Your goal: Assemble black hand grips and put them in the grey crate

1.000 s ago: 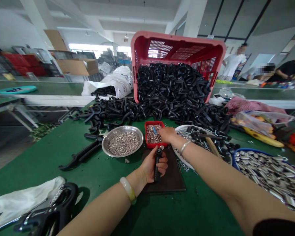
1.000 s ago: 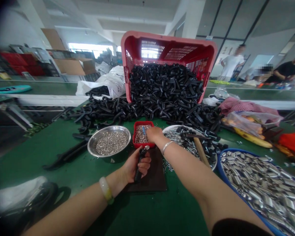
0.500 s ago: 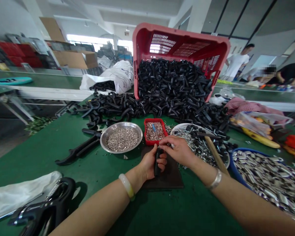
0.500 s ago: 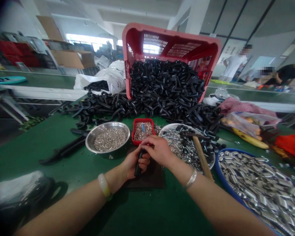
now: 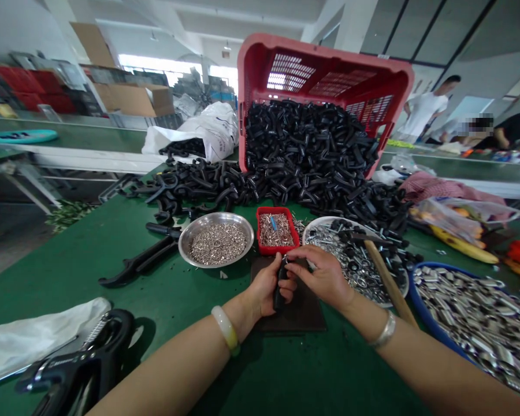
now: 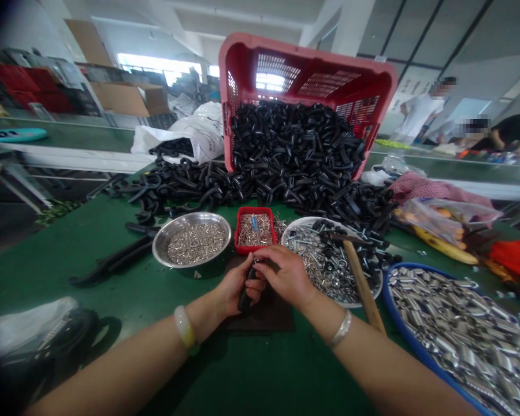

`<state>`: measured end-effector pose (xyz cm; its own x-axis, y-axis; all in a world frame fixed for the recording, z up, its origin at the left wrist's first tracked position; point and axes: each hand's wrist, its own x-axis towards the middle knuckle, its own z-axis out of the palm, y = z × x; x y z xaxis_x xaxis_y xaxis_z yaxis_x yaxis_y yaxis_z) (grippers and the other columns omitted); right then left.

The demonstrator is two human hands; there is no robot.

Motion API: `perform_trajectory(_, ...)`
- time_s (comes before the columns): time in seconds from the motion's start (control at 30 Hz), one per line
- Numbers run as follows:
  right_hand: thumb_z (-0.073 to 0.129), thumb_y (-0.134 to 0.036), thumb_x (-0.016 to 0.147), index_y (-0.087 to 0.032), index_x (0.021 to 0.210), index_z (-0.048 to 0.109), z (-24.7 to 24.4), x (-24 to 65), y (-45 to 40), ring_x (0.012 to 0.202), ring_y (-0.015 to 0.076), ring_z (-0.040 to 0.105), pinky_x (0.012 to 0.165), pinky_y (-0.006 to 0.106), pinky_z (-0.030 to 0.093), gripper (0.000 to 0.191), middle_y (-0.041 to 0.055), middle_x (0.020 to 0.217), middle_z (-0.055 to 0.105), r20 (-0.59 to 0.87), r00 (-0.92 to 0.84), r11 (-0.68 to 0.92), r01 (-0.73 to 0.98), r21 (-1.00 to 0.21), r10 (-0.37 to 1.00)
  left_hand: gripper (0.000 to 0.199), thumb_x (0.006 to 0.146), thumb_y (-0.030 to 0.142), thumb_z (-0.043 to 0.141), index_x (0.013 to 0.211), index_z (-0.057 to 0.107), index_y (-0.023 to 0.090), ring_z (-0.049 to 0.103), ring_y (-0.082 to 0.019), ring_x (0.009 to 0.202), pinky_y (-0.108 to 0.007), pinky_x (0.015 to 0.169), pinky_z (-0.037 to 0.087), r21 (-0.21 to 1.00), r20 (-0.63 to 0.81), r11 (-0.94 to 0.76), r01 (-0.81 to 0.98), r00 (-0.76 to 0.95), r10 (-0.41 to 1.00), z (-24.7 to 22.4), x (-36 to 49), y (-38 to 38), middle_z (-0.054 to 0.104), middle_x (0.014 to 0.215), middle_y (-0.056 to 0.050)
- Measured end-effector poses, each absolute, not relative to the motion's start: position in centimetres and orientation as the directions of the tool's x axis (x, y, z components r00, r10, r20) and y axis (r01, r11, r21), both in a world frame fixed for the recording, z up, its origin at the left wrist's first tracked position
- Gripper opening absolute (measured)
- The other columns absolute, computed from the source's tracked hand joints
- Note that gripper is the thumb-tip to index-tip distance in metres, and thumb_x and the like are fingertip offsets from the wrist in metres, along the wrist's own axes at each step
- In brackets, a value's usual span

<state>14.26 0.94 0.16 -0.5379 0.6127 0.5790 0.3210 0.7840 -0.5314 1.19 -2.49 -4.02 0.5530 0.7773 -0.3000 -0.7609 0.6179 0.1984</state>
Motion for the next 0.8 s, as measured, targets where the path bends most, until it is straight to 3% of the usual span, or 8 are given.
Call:
perform_trajectory(0.13, 0.065, -0.019, 0.068, -0.024, 0.099, 0.060, 0.6, 14.2, 2.1, 0.078, 0.0157, 0.061, 0.075, 0.032, 0.047, 0.032, 0.0005, 0.082, 0.066, 0.466, -0.556, 0.713, 0.400, -0.576, 0.688, 0.043, 0.074, 0.057, 0.049, 0.072, 0.048, 0.014, 0.030, 0.002, 0.036, -0.007, 0.030, 0.023, 0.277, -0.310, 0.563, -0.779, 0.482, 0.819, -3.6, 1.5, -2.5, 0.041, 0.059, 0.005)
perform_trajectory(0.27, 0.061, -0.031, 0.073, -0.019, 0.101, 0.059, 1.9, 14.7, 5.8, 0.070, 0.0130, 0.062, 0.066, 0.027, 0.049, 0.031, 0.0008, 0.078, 0.067, 0.210, -0.748, 0.653, 0.363, -0.665, 0.630, 0.028, 0.075, 0.041, 0.058, 0.075, 0.050, 0.014, 0.027, 0.003, 0.034, -0.007, 0.029, 0.018, 0.388, -0.367, 0.498, -0.776, 0.365, 0.856, -2.9, 2.1, -2.6, 0.045, 0.060, 0.005)
perform_trajectory(0.33, 0.046, -0.034, 0.083, -0.017, 0.103, 0.059, 2.5, 14.4, 8.3, 0.074, 0.0121, 0.062, 0.068, 0.026, 0.048, 0.029, 0.0037, 0.084, 0.068, 0.138, -0.754, 0.699, 0.501, -0.510, 0.642, 0.027, 0.076, 0.039, 0.057, 0.073, 0.050, 0.013, 0.024, 0.003, 0.033, -0.008, 0.029, 0.017, 0.396, -0.389, 0.484, -0.780, 0.335, 0.858, -2.6, 2.4, -2.7, 0.044, 0.056, 0.006)
perform_trajectory(0.37, 0.041, -0.031, 0.086, -0.016, 0.103, 0.059, 2.5, 13.9, 9.4, 0.079, 0.0124, 0.062, 0.072, 0.026, 0.047, 0.029, 0.0051, 0.090, 0.068, 0.127, -0.731, 0.721, 0.602, -0.343, 0.670, 0.028, 0.076, 0.040, 0.057, 0.072, 0.050, 0.013, 0.023, 0.003, 0.033, -0.008, 0.029, 0.017, 0.399, -0.392, 0.477, -0.783, 0.325, 0.861, -2.6, 2.5, -2.7, 0.043, 0.055, 0.006)
perform_trajectory(0.4, 0.041, -0.028, 0.086, -0.017, 0.103, 0.060, 2.5, 13.2, 10.5, 0.086, 0.0136, 0.060, 0.077, 0.026, 0.046, 0.028, 0.0059, 0.096, 0.066, 0.101, -0.715, 0.721, 0.677, -0.149, 0.692, 0.029, 0.076, 0.040, 0.057, 0.071, 0.050, 0.013, 0.023, 0.003, 0.032, -0.009, 0.029, 0.017, 0.405, -0.390, 0.469, -0.785, 0.316, 0.865, -2.6, 2.5, -2.7, 0.043, 0.053, 0.006)
perform_trajectory(0.47, 0.050, -0.021, 0.079, -0.017, 0.097, 0.064, 2.1, 11.3, 12.2, 0.097, 0.0189, 0.057, 0.082, 0.029, 0.043, 0.023, 0.0087, 0.101, 0.065, 0.061, -0.691, 0.690, 0.723, 0.040, 0.721, 0.028, 0.076, 0.040, 0.057, 0.071, 0.050, 0.013, 0.022, 0.002, 0.033, -0.009, 0.030, 0.017, 0.420, -0.383, 0.458, -0.784, 0.304, 0.872, -2.7, 2.6, -2.7, 0.042, 0.052, 0.007)
perform_trajectory(0.6, 0.060, -0.013, 0.068, -0.012, 0.081, 0.069, 1.0, 7.6, 13.9, 0.092, 0.0277, 0.059, 0.075, 0.034, 0.045, 0.016, 0.0169, 0.089, 0.067, -0.030, -0.636, 0.632, 0.759, 0.160, 0.771, 0.029, 0.075, 0.040, 0.059, 0.071, 0.050, 0.013, 0.022, 0.003, 0.033, -0.009, 0.031, 0.016, 0.423, -0.356, 0.445, -0.790, 0.306, 0.883, -3.0, 2.5, -2.8, 0.042, 0.053, 0.006)
perform_trajectory(0.8, 0.043, -0.012, 0.081, -0.010, 0.089, 0.067, 0.8, 7.0, 13.5, 0.091, 0.0265, 0.060, 0.073, 0.033, 0.045, 0.026, 0.0197, 0.092, 0.066, -0.063, -0.649, 0.641, 0.724, 0.254, 0.758, 0.030, 0.074, 0.040, 0.059, 0.071, 0.049, 0.012, 0.022, 0.003, 0.035, -0.009, 0.032, 0.016, 0.412, -0.321, 0.431, -0.803, 0.315, 0.893, -3.1, 2.4, -2.9, 0.042, 0.056, 0.006)
